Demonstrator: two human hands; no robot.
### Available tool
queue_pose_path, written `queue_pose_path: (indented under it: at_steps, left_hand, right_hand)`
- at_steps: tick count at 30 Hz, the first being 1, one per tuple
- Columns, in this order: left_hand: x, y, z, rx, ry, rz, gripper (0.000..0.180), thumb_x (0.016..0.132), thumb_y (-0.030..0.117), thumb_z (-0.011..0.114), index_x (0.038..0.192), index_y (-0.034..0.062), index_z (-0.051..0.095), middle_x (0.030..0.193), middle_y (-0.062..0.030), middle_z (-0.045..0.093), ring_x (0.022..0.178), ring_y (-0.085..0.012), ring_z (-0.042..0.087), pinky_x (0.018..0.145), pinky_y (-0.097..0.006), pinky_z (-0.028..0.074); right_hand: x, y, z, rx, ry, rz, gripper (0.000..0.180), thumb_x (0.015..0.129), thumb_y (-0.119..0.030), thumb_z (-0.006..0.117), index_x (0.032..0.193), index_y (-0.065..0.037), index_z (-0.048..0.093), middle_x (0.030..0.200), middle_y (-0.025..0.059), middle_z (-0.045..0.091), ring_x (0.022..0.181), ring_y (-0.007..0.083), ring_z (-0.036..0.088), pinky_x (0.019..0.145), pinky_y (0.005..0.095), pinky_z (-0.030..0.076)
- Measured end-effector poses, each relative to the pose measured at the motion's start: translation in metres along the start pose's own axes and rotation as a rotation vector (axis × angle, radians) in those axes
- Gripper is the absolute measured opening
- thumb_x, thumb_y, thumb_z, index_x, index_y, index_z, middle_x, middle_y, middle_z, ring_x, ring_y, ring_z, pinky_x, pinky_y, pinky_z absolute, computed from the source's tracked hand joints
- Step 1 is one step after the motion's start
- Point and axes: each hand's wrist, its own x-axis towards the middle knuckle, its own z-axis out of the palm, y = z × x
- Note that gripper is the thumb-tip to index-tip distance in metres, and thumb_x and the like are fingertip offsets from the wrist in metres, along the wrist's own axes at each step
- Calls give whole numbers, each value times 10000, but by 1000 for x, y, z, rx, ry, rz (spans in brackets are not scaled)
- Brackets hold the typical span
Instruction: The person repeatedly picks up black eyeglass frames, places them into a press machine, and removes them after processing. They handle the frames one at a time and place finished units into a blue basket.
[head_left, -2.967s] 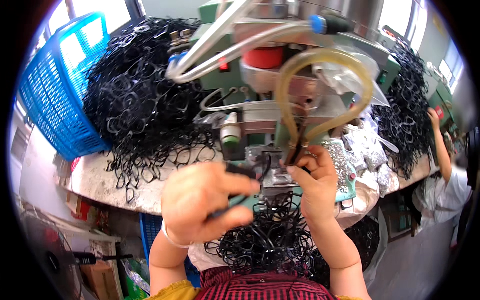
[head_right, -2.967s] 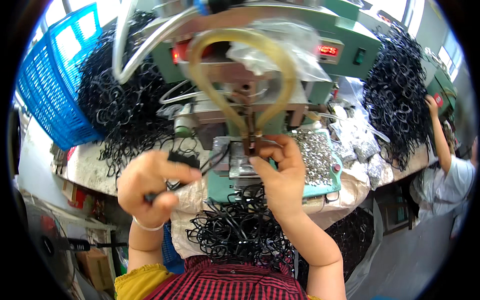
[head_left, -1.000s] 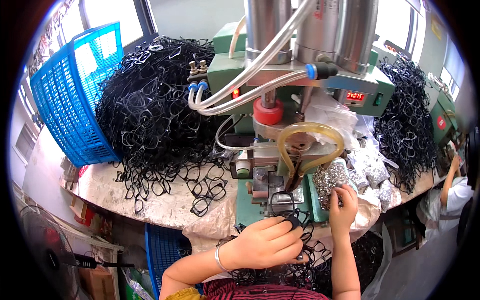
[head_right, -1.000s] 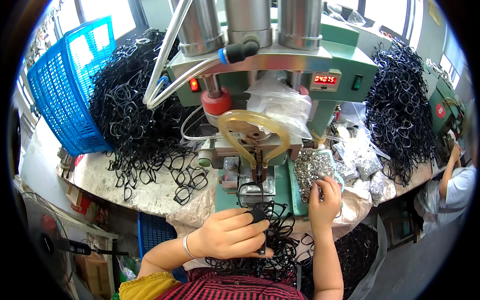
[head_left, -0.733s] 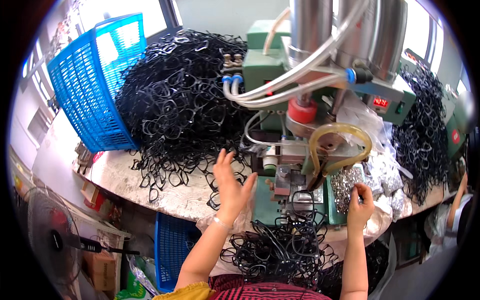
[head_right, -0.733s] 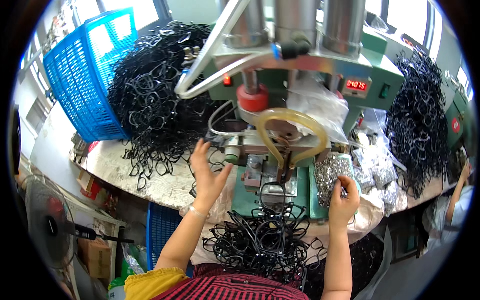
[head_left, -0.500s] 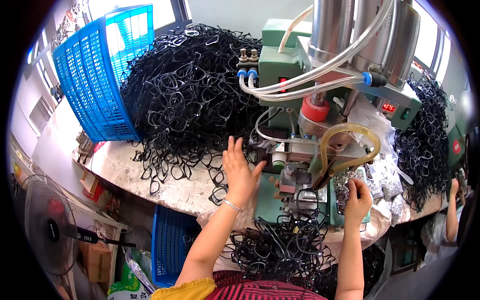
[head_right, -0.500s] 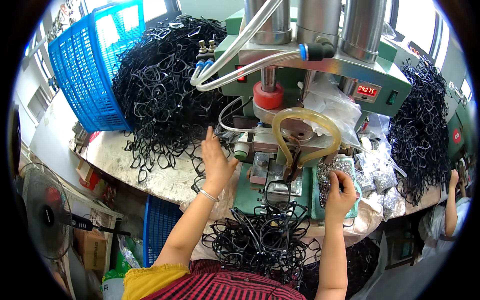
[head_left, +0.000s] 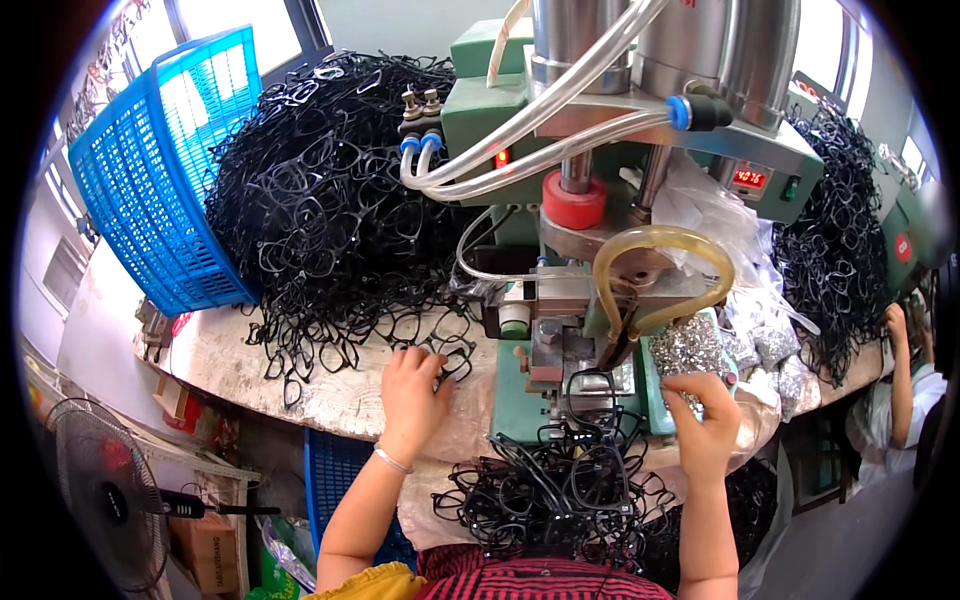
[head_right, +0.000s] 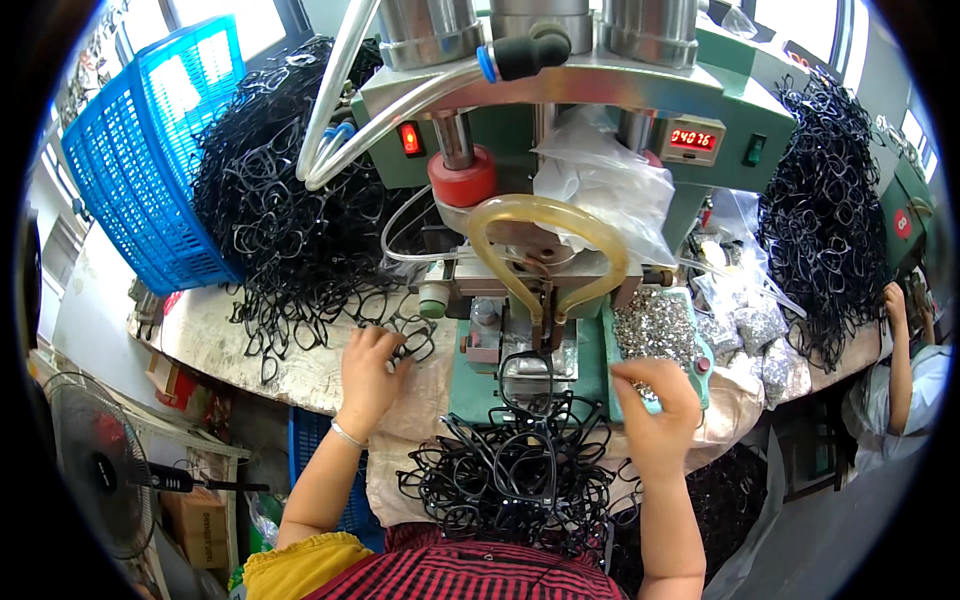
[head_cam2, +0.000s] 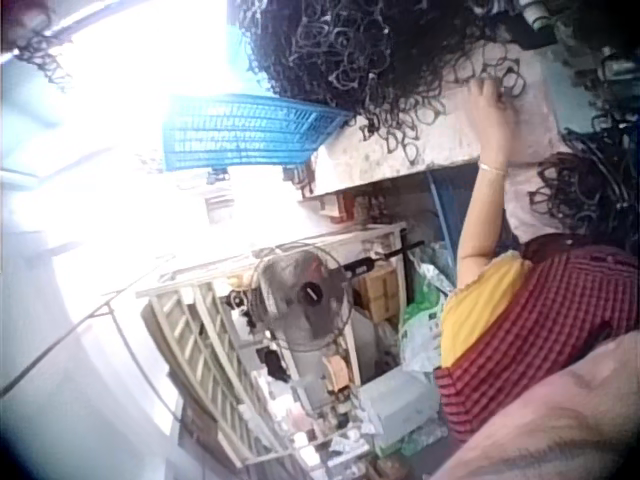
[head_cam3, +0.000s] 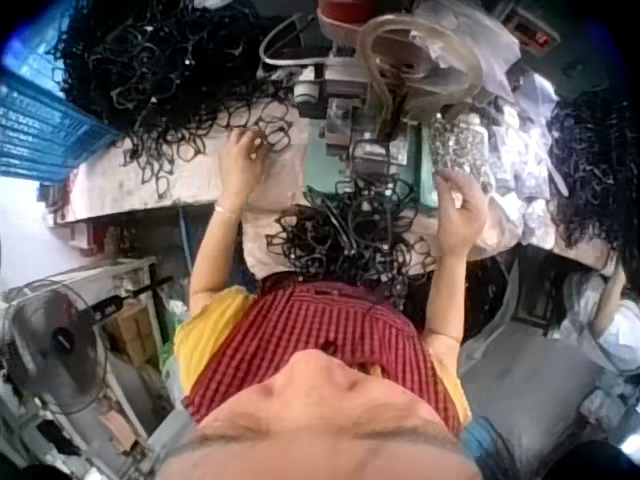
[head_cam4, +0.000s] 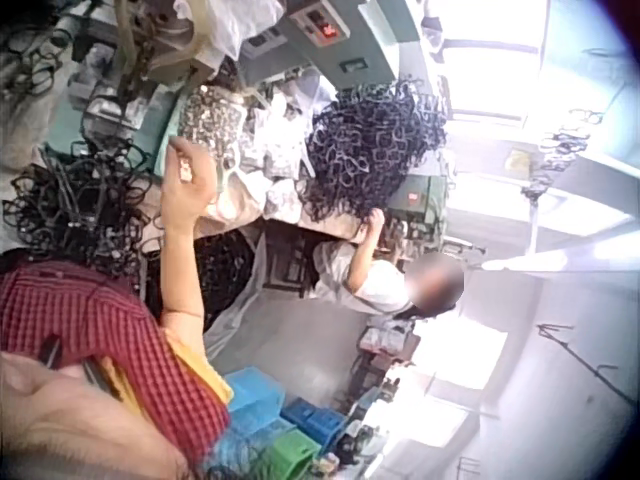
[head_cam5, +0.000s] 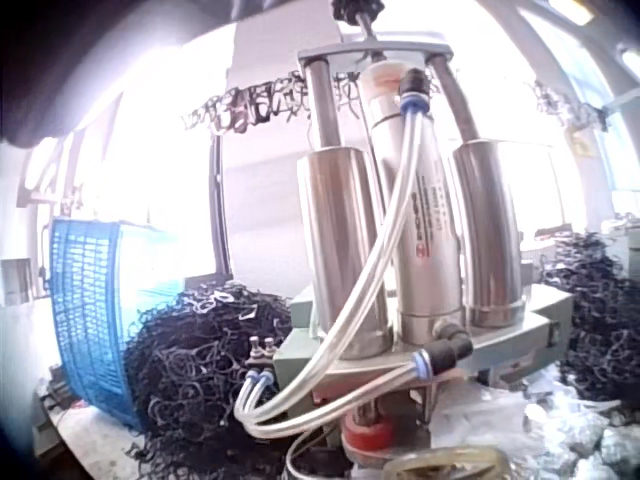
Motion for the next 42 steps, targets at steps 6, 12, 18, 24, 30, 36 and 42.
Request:
queue_pose_path:
  at_steps: [6, 12, 18, 24, 30, 36, 42]
  left_hand:
    - [1, -11, 21, 21, 110, -24, 146, 827, 112, 675, 966, 70, 695, 930, -113, 652, 896, -327, 601, 763, -446, 486]
    - [6, -4, -14, -900, 385, -344, 345, 988, 98, 554, 1311, -19, 523, 972, -61, 680, 643, -119, 531, 586, -248, 435]
    - [53, 132, -110, -1184, 207, 276, 109, 1011, 67, 487, 1044, -35, 465, 976, -151, 658, 823, -137, 579, 765, -265, 466]
    - [51, 141, -113, -1387, -47, 176, 237, 1064, 216, 299, 1009, 10, 400, 988, -314, 673, 910, -286, 679, 821, -380, 556]
    - [1, 152, -66, -2100, -1241, -742, 227, 1052, 241, 339, 1019, 37, 435, 956, -338, 668, 794, -400, 706, 623, -368, 589]
    - [8, 171, -49, -2093, -1167, -847, 214, 1043, 231, 389, 993, 45, 483, 954, -296, 679, 820, -403, 700, 661, -378, 599]
    - [7, 172, -47, -2177, -1165, -833, 270, 1043, 230, 427, 989, -10, 539, 983, -264, 683, 821, -379, 713, 658, -361, 614]
  right_hand:
    - [34, -11, 44, 221, 3, 59, 359, 769, -22, 735, 1098, 31, 599, 865, 91, 693, 823, 141, 644, 789, 290, 492]
    - [23, -13, 51, 398, 6, 172, 444, 803, 27, 721, 1198, 39, 521, 883, 54, 658, 836, 88, 602, 778, 225, 465]
    - [25, -36, 57, 719, -78, 245, 495, 801, 56, 714, 1248, 31, 503, 952, 63, 658, 881, 90, 592, 820, 223, 457]
    - [9, -61, 30, 635, -172, 227, 632, 815, 10, 658, 1386, 63, 392, 1276, 146, 598, 1195, 210, 569, 1045, 354, 407]
    - [11, 25, -4, -651, 25, -94, 326, 732, -125, 759, 1047, -65, 702, 1252, 220, 593, 1276, 405, 487, 1046, 476, 402]
    - [14, 75, -11, -615, 117, -74, 121, 725, -102, 774, 815, -50, 712, 1181, 197, 640, 1218, 388, 532, 1009, 461, 434]
    - [14, 84, -16, -357, 191, 49, 108, 815, -71, 739, 907, -14, 748, 1080, 186, 693, 1083, 306, 633, 943, 384, 483]
